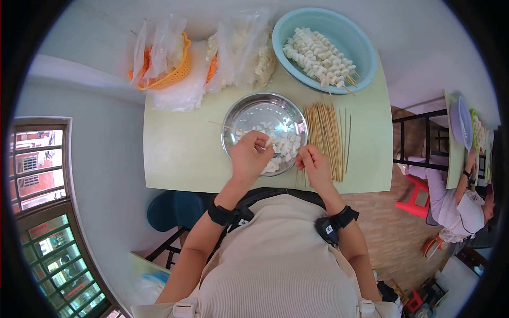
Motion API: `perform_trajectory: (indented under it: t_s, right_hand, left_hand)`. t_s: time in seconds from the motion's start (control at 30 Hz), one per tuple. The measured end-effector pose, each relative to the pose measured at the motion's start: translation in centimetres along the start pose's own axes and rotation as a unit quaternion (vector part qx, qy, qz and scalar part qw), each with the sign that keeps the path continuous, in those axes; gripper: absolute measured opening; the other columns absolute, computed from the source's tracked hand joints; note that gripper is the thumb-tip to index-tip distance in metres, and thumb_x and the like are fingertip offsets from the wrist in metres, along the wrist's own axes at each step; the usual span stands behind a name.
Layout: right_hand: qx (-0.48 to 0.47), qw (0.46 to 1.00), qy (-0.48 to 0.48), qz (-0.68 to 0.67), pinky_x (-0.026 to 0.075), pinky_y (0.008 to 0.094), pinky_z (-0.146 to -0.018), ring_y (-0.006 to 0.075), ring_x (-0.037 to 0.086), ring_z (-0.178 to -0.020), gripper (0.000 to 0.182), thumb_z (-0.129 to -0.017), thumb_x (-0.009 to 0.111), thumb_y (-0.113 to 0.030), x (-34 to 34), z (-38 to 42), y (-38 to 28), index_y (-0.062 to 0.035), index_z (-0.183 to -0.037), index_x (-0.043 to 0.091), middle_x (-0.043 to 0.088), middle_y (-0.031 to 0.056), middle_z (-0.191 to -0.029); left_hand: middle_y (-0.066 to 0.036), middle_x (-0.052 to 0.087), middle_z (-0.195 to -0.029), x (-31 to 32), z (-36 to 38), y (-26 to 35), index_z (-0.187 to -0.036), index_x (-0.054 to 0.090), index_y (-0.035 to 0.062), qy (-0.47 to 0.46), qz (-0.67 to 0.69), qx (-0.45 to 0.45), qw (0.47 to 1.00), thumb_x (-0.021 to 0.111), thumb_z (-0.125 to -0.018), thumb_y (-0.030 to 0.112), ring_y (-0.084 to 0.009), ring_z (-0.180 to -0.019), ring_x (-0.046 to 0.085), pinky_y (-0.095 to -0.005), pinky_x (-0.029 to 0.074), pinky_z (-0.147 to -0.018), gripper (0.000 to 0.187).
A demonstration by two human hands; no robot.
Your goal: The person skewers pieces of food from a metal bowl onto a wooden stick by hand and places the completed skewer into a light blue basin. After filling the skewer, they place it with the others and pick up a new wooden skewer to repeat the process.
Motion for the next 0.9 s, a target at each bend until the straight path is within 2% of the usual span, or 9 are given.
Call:
perform_trajectory:
  t_s: [0.17, 0.27, 0.33, 0.37, 0.43, 0.53, 0.63, 0.73, 0.9]
  right_hand:
    - [-0.001, 1.0, 0.001, -0.014, 0.041, 0.0202, -0.052, 0.0063, 0.049, -0.056, 0.02, -0.09, 0.044, -0.015, 0.2, -0.2, 0.1, -0.0006, -0.079, 0.053, 0.053, 0.0015, -0.063]
    - [0.007, 0.999, 0.02, -0.048, 0.04, 0.0201, -0.051, 0.006, 0.048, -0.054, 0.02, -0.09, 0.046, -0.016, -0.3, -0.2, 0.8, -0.0009, -0.078, 0.053, 0.053, 0.0013, -0.061]
    - [0.017, 0.997, 0.027, -0.068, 0.04, 0.0198, -0.051, 0.0058, 0.048, -0.054, 0.02, -0.09, 0.046, -0.016, -1.3, -0.1, 1.0, -0.001, -0.078, 0.053, 0.053, 0.001, -0.061]
    - [0.012, 0.999, -0.006, -0.046, 0.04, 0.0196, -0.051, 0.0058, 0.048, -0.054, 0.02, -0.09, 0.046, -0.016, -1.5, 0.0, 0.8, -0.0012, -0.078, 0.053, 0.053, 0.0009, -0.062]
    - [0.008, 0.999, -0.035, -0.026, 0.04, 0.0195, -0.051, 0.0057, 0.048, -0.055, 0.02, -0.09, 0.046, -0.016, -2.0, 0.1, 0.5, -0.0013, -0.078, 0.053, 0.053, 0.0008, -0.062]
    - [0.031, 0.998, -0.034, -0.043, 0.04, 0.0193, -0.052, 0.0058, 0.048, -0.056, 0.02, -0.09, 0.045, -0.016, -2.7, 0.1, 0.6, -0.0015, -0.079, 0.054, 0.053, 0.0009, -0.062]
    - [0.024, 0.996, -0.015, -0.084, 0.041, 0.0196, -0.056, 0.0063, 0.049, -0.06, 0.018, -0.09, 0.046, -0.017, -3.7, -0.2, 0.6, -0.0023, -0.083, 0.053, 0.053, 0.0009, -0.066]
    - [-0.03, 0.984, -0.024, -0.172, 0.043, 0.0207, -0.062, 0.0074, 0.05, -0.066, 0.016, -0.09, 0.047, -0.018, -3.5, -0.2, 0.1, -0.0028, -0.091, 0.053, 0.054, 0.0011, -0.072]
    - [0.021, 0.99, -0.068, -0.123, 0.043, 0.0222, -0.067, 0.0087, 0.052, -0.07, 0.028, -0.091, 0.044, -0.021, 0.8, 0.6, -0.3, 0.0001, -0.107, 0.054, 0.055, 0.0012, -0.077]
  left_hand:
    - [-0.006, 0.058, -0.068, 0.4, -0.1, 0.3, -0.082, 0.057, 0.0042, 0.013, -0.017, 0.054, 0.998, 0.067, -0.064, 0.007, -0.0133, -0.056, 0.055, -0.0239, 0.046, -0.054, 0.02]
    - [-0.007, 0.058, -0.075, 0.2, -0.1, 0.3, -0.084, 0.057, 0.005, -0.044, -0.025, 0.03, 0.998, 0.068, -0.063, 0.007, -0.016, -0.066, 0.056, -0.0252, 0.047, -0.059, 0.023]
    - [-0.008, 0.056, -0.087, -0.5, 0.0, 1.9, -0.09, 0.058, 0.0042, -0.033, -0.107, 0.162, 0.98, 0.073, -0.061, 0.011, -0.0174, -0.073, 0.054, -0.0293, 0.044, -0.073, 0.033]
    - [-0.008, 0.056, -0.087, -1.0, 0.0, 2.5, -0.09, 0.058, 0.0042, -0.034, -0.108, 0.162, 0.98, 0.073, -0.061, 0.011, -0.0174, -0.073, 0.054, -0.0293, 0.044, -0.073, 0.033]
    - [-0.008, 0.054, -0.094, -2.3, 0.5, 4.6, -0.097, 0.058, 0.0082, 0.068, -0.289, 0.262, 0.918, 0.075, -0.059, 0.018, -0.0214, -0.079, 0.053, -0.0362, 0.038, -0.083, 0.042]
    - [-0.007, 0.058, -0.089, -1.7, 0.5, 2.1, -0.098, 0.061, 0.0105, -0.006, -0.332, 0.279, 0.901, 0.071, -0.066, 0.019, -0.0208, -0.078, 0.055, -0.0402, 0.034, -0.088, 0.035]
    - [-0.007, 0.061, -0.081, -1.5, -0.3, -1.5, -0.095, 0.064, 0.0104, -0.09, -0.215, 0.183, 0.955, 0.063, -0.073, 0.014, -0.0217, -0.078, 0.057, -0.0373, 0.039, -0.081, 0.022]
    - [-0.008, 0.062, -0.074, -1.1, -0.2, -1.2, -0.088, 0.065, 0.0079, -0.078, -0.111, 0.085, 0.987, 0.059, -0.076, 0.009, -0.0231, -0.075, 0.056, -0.0337, 0.043, -0.073, 0.013]
    - [-0.01, 0.06, -0.074, 2.5, 0.3, 1.3, -0.088, 0.063, 0.007, -0.174, -0.081, 0.224, 0.955, 0.058, -0.075, 0.006, -0.0264, -0.072, 0.055, -0.0339, 0.044, -0.065, 0.015]
Point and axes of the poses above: each hand's wrist, its own z-axis away from the middle knuckle, its own x-axis out of the palm, y = z × x, the point moved 5 cm from there along -z, towards the middle knuckle
